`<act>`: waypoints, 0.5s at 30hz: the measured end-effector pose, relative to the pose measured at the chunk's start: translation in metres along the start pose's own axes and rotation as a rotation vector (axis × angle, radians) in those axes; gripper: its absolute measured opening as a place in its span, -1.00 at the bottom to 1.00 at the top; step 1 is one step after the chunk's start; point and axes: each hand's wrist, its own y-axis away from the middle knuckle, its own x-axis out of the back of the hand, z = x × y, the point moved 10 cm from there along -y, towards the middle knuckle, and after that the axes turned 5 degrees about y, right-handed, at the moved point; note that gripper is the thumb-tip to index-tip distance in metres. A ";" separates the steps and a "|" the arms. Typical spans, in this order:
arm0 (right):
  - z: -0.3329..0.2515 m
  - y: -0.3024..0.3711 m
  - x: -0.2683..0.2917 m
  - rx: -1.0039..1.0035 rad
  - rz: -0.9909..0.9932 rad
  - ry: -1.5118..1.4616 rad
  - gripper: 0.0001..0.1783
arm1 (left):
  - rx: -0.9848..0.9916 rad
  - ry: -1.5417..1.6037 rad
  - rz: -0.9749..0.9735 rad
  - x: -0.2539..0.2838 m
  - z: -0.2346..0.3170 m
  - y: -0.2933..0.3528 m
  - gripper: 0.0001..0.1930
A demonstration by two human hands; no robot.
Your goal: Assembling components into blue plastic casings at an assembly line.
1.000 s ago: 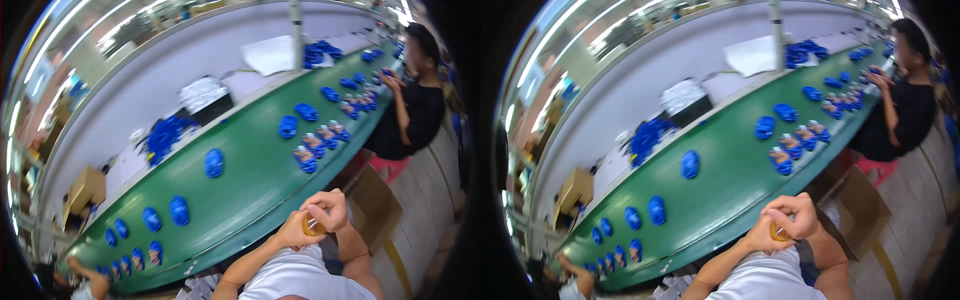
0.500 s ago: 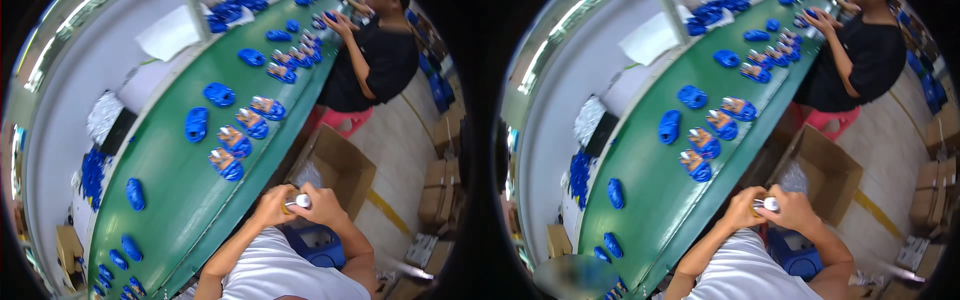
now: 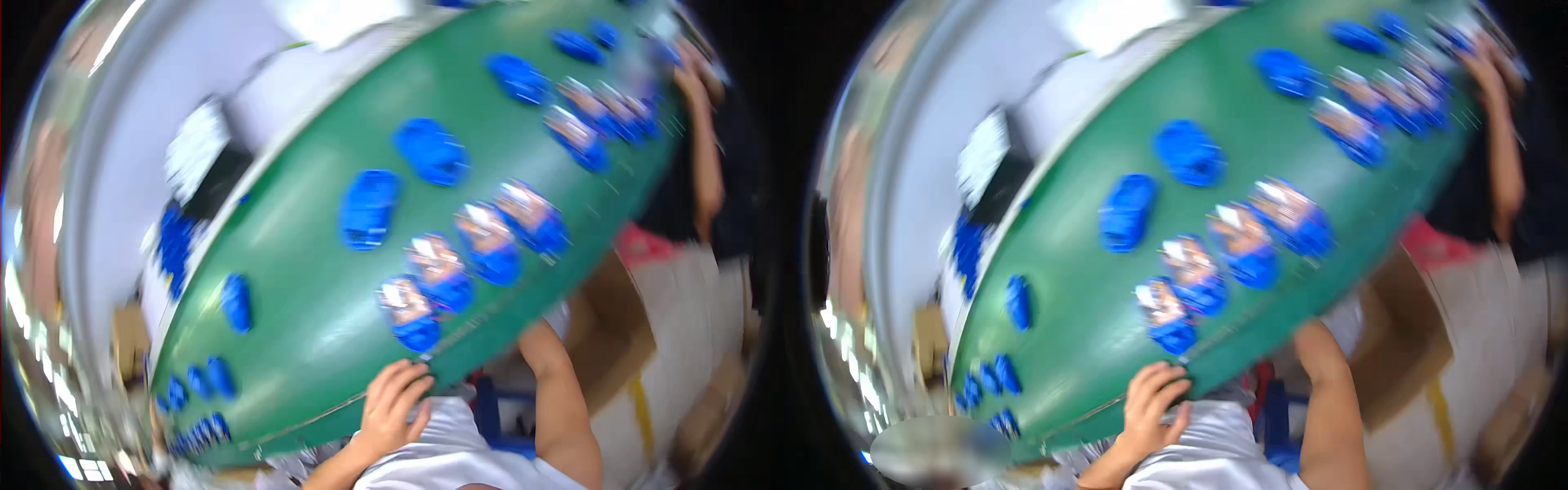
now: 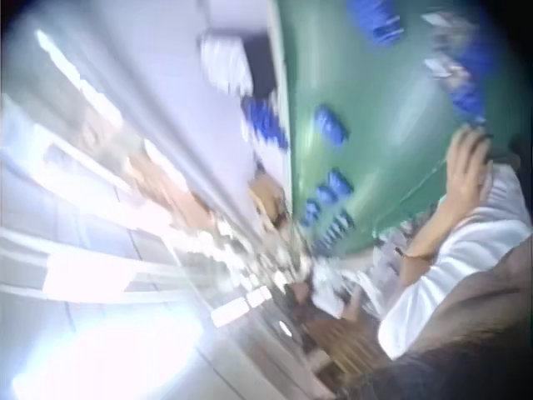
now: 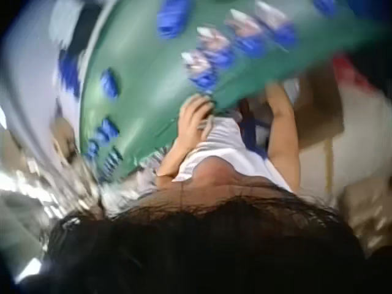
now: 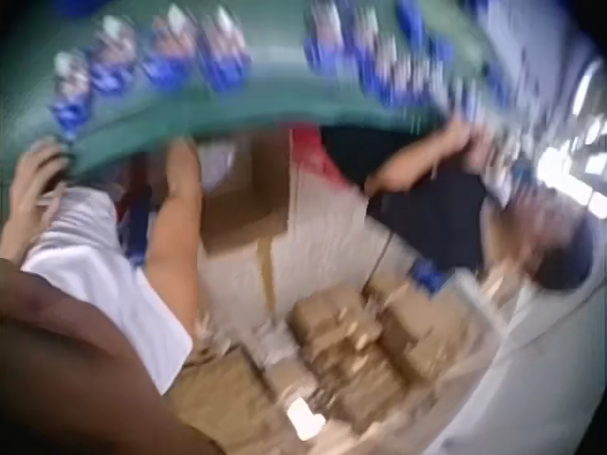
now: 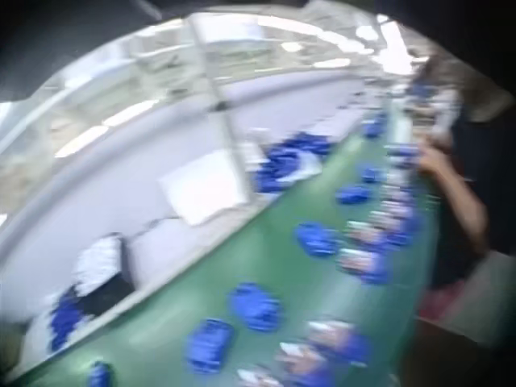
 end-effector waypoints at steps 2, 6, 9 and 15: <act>-0.080 0.010 -0.011 0.178 0.016 -0.003 -0.67 | 0.071 -0.089 0.072 0.001 -0.008 0.009 -0.60; -0.169 0.078 0.008 0.387 0.065 0.003 -0.70 | 0.027 -0.178 0.103 -0.009 0.001 0.012 -0.68; -0.174 0.116 0.030 0.408 0.111 0.033 -0.72 | -0.038 -0.197 0.143 -0.019 0.005 0.014 -0.74; -0.122 0.131 0.073 0.195 0.270 0.257 -0.75 | -0.024 -0.143 0.113 -0.026 0.012 -0.001 -0.78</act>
